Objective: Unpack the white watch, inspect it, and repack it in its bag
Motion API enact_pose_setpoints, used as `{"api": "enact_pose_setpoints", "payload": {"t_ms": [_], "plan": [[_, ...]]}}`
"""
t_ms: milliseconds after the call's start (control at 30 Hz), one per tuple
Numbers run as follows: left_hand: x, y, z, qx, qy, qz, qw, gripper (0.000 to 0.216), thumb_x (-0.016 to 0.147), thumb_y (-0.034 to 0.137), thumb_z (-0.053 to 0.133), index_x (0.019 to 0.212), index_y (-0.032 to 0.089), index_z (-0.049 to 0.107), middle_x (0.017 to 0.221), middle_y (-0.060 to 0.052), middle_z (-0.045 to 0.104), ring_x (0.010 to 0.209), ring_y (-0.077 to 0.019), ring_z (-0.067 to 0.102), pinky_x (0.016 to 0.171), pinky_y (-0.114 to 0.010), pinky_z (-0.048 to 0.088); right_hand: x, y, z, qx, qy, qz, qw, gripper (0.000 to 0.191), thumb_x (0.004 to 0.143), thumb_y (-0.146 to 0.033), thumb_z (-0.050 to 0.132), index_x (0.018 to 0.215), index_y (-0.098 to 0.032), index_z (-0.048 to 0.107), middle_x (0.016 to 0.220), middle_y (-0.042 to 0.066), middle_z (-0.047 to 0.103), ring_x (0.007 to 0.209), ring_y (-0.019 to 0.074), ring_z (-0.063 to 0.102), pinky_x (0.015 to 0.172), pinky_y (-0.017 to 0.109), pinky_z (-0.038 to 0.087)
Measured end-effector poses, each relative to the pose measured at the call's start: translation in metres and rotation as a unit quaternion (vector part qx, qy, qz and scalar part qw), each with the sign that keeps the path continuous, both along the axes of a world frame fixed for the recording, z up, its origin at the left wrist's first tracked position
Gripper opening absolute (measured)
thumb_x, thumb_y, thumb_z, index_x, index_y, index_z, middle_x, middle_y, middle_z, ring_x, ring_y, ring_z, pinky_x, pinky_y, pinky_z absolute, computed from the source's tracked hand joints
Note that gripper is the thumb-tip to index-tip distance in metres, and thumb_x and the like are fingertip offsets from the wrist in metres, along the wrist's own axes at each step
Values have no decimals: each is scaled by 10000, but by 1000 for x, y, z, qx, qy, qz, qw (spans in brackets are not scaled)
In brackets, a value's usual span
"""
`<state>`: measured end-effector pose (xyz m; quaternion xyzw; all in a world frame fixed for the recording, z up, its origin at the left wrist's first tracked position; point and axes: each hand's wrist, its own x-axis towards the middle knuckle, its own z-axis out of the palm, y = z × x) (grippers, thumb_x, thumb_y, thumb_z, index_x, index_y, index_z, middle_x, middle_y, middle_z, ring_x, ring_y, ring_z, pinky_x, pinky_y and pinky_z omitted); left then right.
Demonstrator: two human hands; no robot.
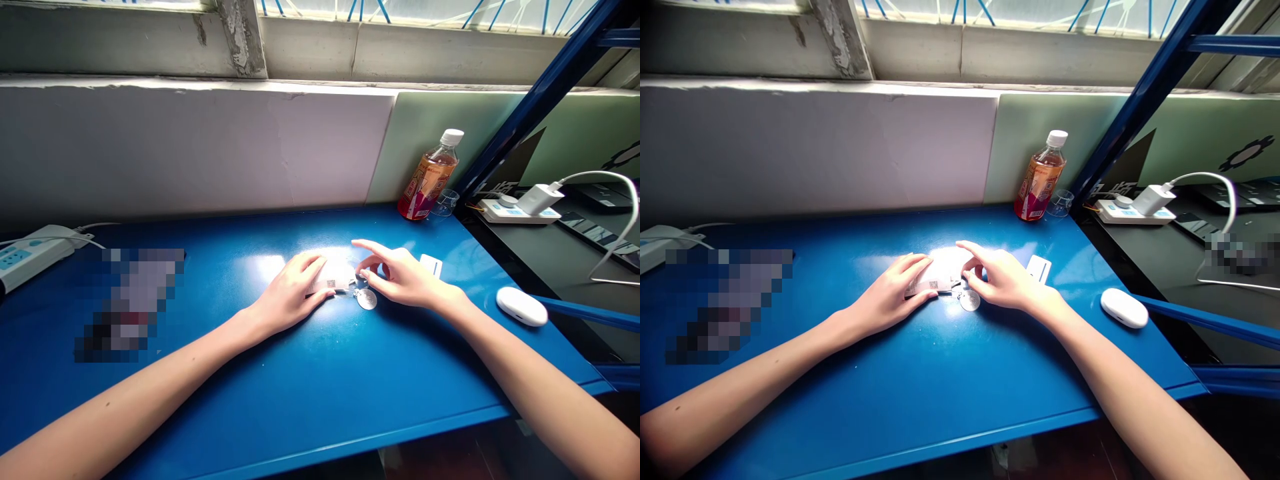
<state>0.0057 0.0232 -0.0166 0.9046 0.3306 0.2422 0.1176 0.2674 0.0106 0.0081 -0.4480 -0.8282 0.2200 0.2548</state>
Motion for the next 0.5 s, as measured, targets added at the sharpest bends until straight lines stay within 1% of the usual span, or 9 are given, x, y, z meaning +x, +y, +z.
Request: {"api": "enact_pose_setpoints", "payload": {"t_ms": [67,100,167,267,333,433,500], "plan": [[0,0,0,-4,0,0,1000,477,979,423,567,1349,124,526,1332,-209,579,1233,-335,555,1007,-500,507,-5,-3,1,-39,35,-3,999,741,863,-163,548,1553,-170,276,997,44,797,646,153,645,644,285,496],[0,0,0,-7,1,1,1000,472,983,423,561,1352,130,524,1337,-204,577,1233,-330,559,1008,-494,508,-7,-4,2,-61,55,-2,997,784,854,-154,541,1570,-167,223,1024,57,795,670,159,660,653,288,506],[-1,0,0,-10,5,3,1000,466,989,430,549,1353,140,524,1349,-197,571,1234,-322,563,1016,-486,507,-10,-6,1,-106,93,3,990,817,837,-147,536,1576,-154,188,1077,91,785,753,176,694,680,298,525],[-1,0,0,-7,10,6,1000,486,993,449,532,1358,127,526,1361,-210,567,1250,-331,558,1033,-494,498,-11,-4,-4,-166,145,6,975,799,836,-174,550,1563,-142,220,1110,128,765,892,207,716,728,321,545],[0,0,0,-7,20,4,1000,498,999,453,512,1371,121,524,1380,-220,563,1276,-342,545,1047,-508,489,-10,-2,-9,-196,181,4,964,761,847,-201,569,1544,-154,269,1108,133,756,933,211,717,743,323,552],[2,0,1,2,56,-10,998,532,1018,470,458,1416,118,499,1440,-225,537,1365,-361,481,1112,-552,423,-8,2,-12,-237,215,9,947,669,875,-244,570,1498,-153,344,1042,118,760,816,182,720,709,312,555],[2,-1,3,10,88,-17,996,574,1029,483,418,1459,105,457,1485,-225,502,1429,-366,412,1155,-568,364,-6,3,-10,-238,215,3,947,578,891,-264,567,1440,-145,430,969,100,766,741,169,706,696,313,555]]}}
